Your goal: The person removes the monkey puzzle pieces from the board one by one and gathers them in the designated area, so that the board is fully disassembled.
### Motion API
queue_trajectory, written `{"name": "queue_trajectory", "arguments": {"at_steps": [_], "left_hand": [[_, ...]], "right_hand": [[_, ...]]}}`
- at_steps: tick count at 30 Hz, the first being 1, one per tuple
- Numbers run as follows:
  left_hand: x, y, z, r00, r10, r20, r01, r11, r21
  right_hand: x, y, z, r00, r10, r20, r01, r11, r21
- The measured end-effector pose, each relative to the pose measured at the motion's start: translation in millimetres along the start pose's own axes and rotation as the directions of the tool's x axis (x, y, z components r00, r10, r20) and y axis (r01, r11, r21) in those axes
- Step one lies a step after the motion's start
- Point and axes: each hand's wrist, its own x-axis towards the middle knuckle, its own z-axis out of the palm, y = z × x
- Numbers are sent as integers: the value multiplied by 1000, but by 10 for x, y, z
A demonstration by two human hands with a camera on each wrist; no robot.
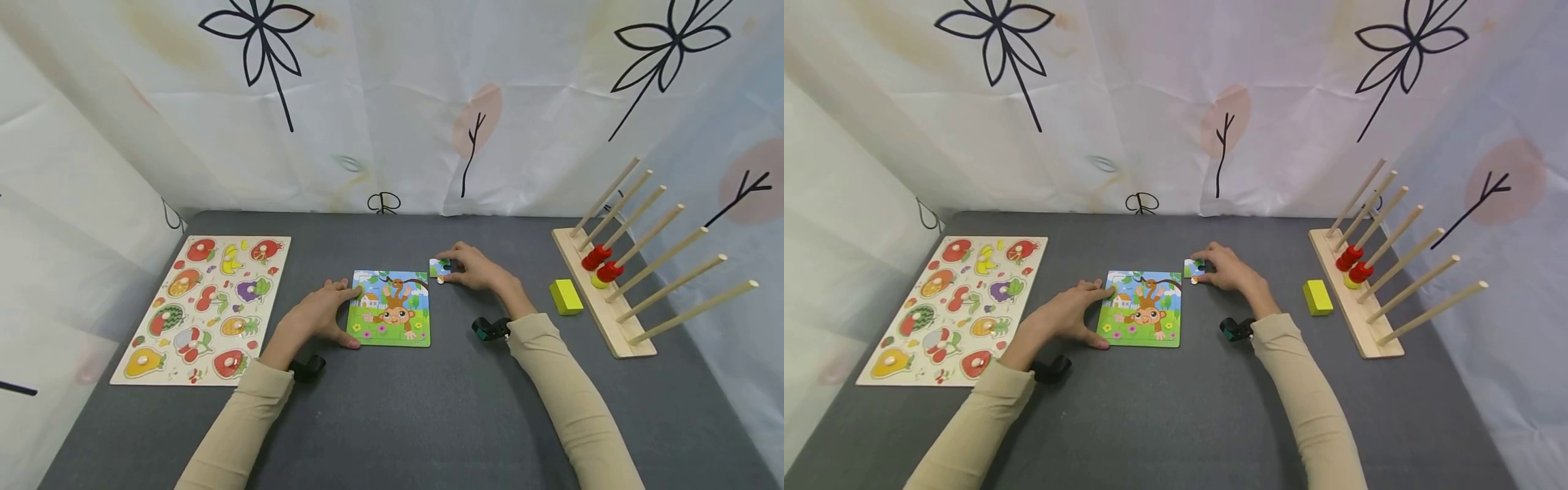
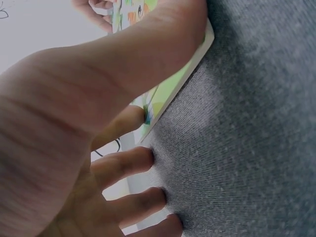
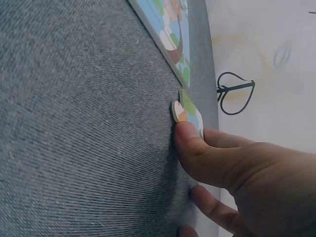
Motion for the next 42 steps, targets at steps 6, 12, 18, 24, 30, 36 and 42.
{"name": "queue_trajectory", "arguments": {"at_steps": [6, 12, 18, 24, 30, 36, 42], "left_hand": [[-2, 3, 7, 1000, -2, 0, 2, 1000, 0], [-6, 7, 6, 1000, 9, -4, -9, 1000, -4], [-18, 22, -2, 1000, 12, -9, -12, 1000, -13], [-6, 1, 10, 1000, 2, 2, -2, 1000, -16], [-4, -14, 20, 1000, 1, -1, -1, 1000, -4], [-10, -11, 10, 1000, 4, -6, -4, 1000, -2], [-11, -11, 3, 1000, 8, -7, -8, 1000, 2]], "right_hand": [[5, 1, 10, 1000, 25, 13, -25, 1000, 4], [10, -10, 9, 998, 45, 31, -46, 999, 11], [4, -14, 3, 999, 41, 33, -41, 999, 2], [-2, -9, 7, 999, 39, 29, -39, 999, 0], [-26, -17, 29, 999, 39, 2, -39, 999, 21], [-70, -111, 55, 997, 7, -82, -3, 999, 52], [-69, -271, 89, 994, -20, -112, 29, 996, 82]]}}
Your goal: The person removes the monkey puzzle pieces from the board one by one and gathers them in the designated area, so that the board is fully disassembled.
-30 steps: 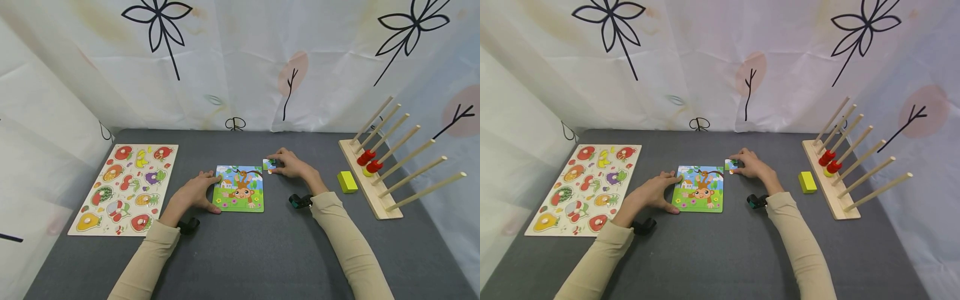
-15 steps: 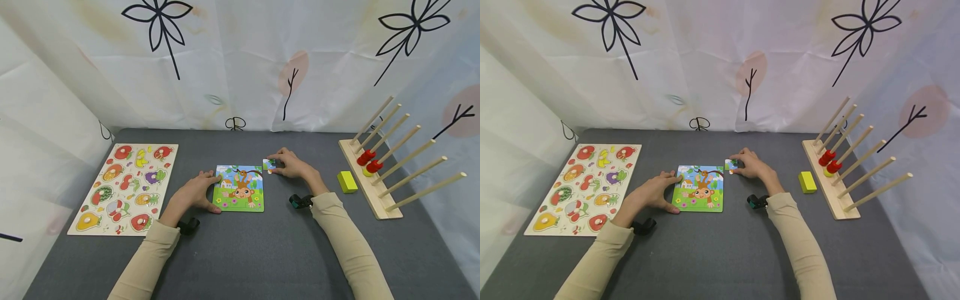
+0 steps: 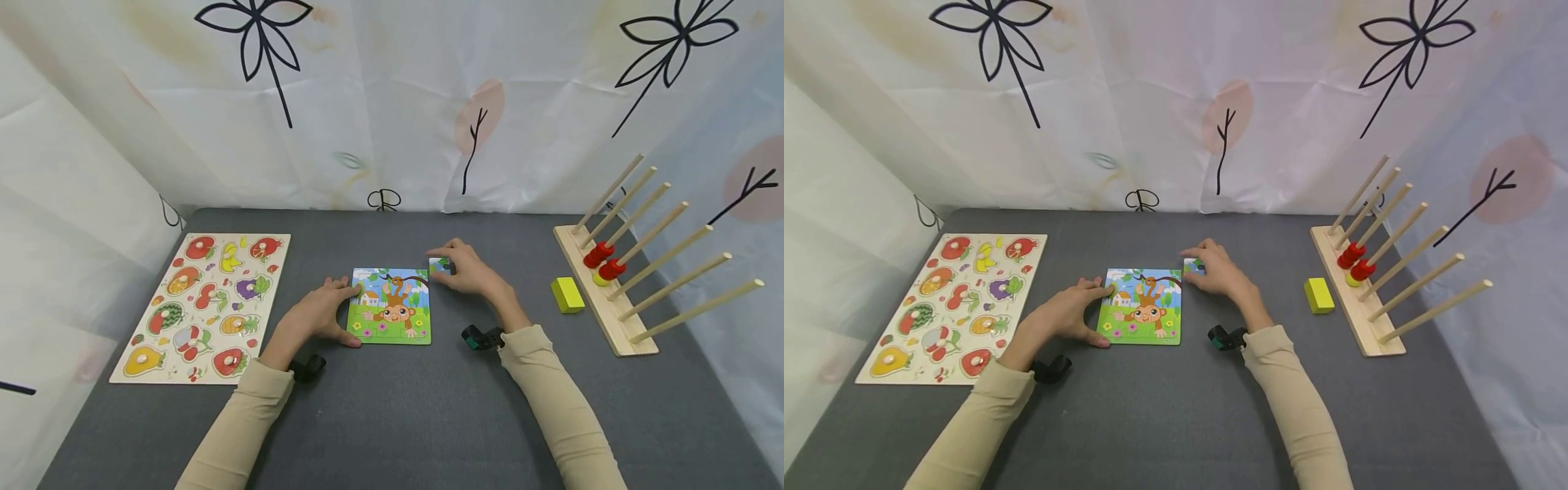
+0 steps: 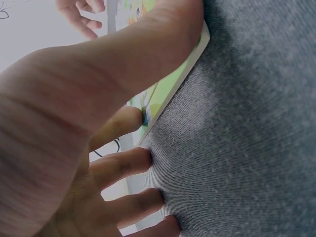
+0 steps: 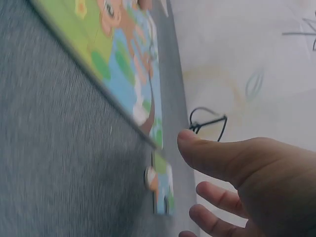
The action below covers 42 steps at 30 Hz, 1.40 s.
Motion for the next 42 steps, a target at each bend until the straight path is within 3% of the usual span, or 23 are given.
{"name": "queue_trajectory", "arguments": {"at_steps": [23, 34, 42], "left_hand": [[14, 11, 14, 1000, -19, 1, 19, 1000, -3], [3, 4, 24, 1000, -2, -9, 2, 1000, 2], [-5, 3, 19, 1000, -6, -12, 6, 1000, 7]], "right_hand": [[187, -531, 287, 991, -100, 89, 99, 995, 13], [288, -599, 534, 988, -45, 150, 53, 997, -53], [284, -618, 559, 989, -22, 149, 32, 998, -63]]}}
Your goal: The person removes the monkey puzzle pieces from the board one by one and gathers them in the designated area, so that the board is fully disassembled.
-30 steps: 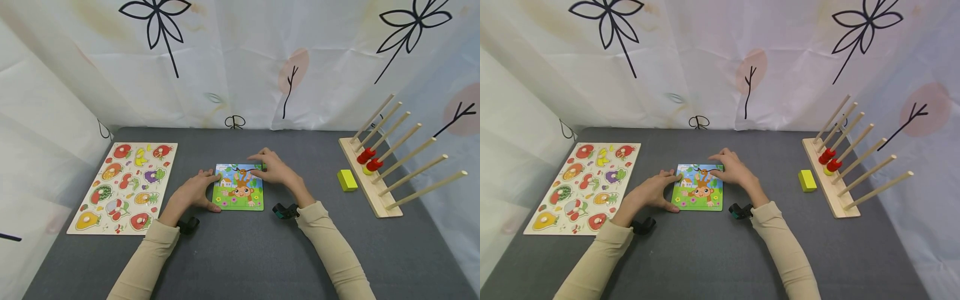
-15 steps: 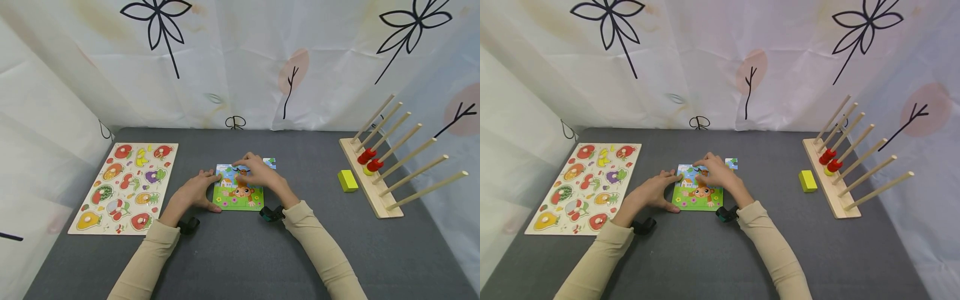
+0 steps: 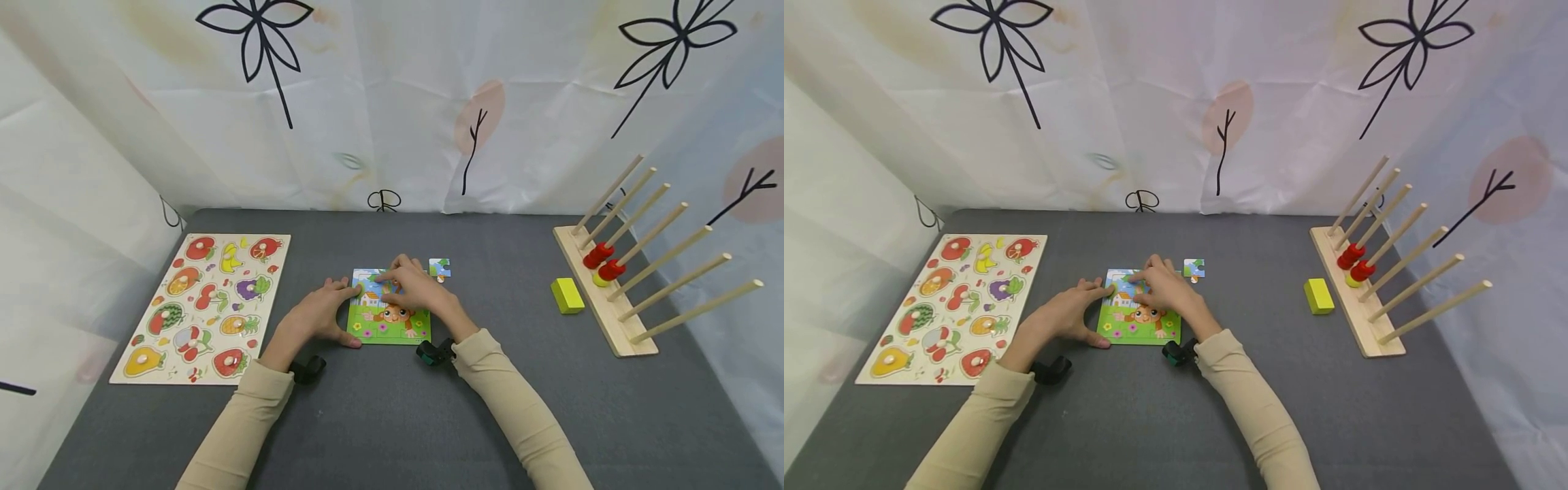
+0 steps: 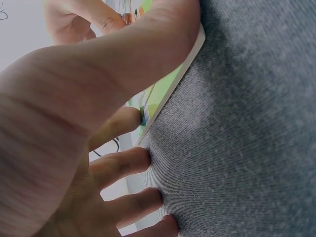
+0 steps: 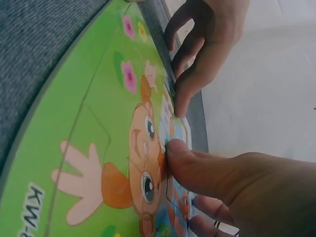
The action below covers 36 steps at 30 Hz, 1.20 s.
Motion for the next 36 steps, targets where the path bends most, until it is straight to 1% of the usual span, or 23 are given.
{"name": "queue_trajectory", "arguments": {"at_steps": [10, 27, 36], "left_hand": [[2, -1, 1, 1000, -2, -6, 2, 1000, 1], [4, -5, 5, 1000, 7, -4, -7, 1000, 3], [3, -7, 10, 1000, 5, -8, -6, 1000, -4]], "right_hand": [[29, -27, 27, 1000, 26, -5, -26, 1000, -5], [11, -38, 14, 999, 38, 10, -38, 999, -13], [-7, -42, 19, 998, 56, -22, -56, 998, -22]]}}
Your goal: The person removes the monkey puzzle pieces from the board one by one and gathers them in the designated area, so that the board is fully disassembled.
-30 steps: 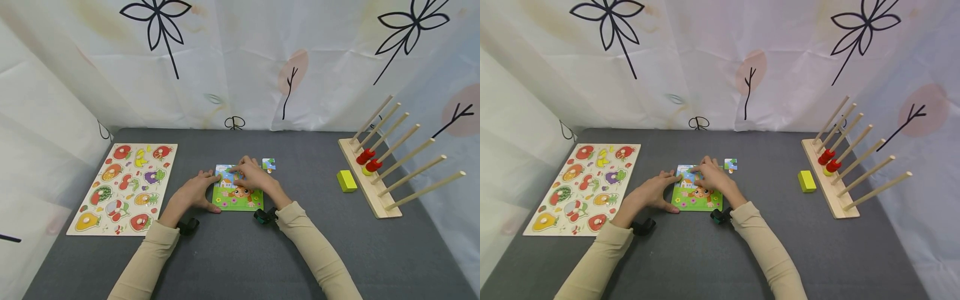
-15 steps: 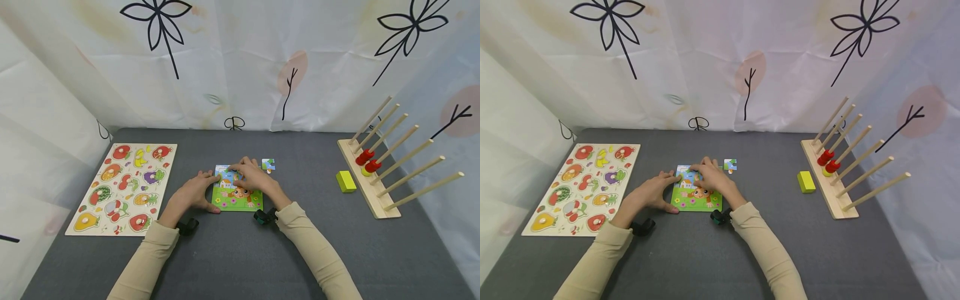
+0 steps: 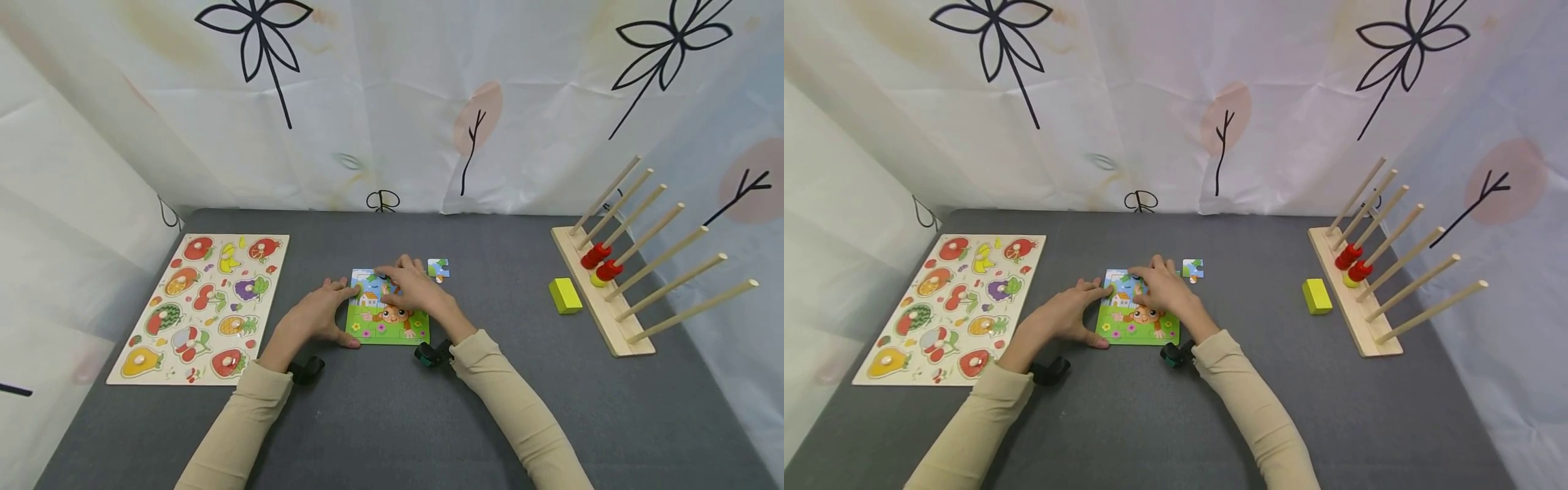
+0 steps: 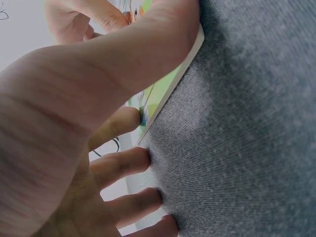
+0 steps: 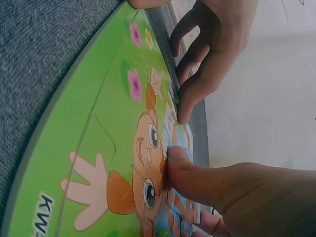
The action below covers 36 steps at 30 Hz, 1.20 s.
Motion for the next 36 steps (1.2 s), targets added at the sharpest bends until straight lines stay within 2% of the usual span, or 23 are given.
{"name": "queue_trajectory", "arguments": {"at_steps": [14, 36], "left_hand": [[-9, 6, -21, 1000, -11, 16, 11, 1000, -5], [-8, 4, -12, 1000, -5, 9, 5, 1000, -2]], "right_hand": [[-11, -27, -8, 1000, 28, -3, -28, 998, -57], [-41, -71, -25, 999, 39, -11, -40, 995, -92]]}}
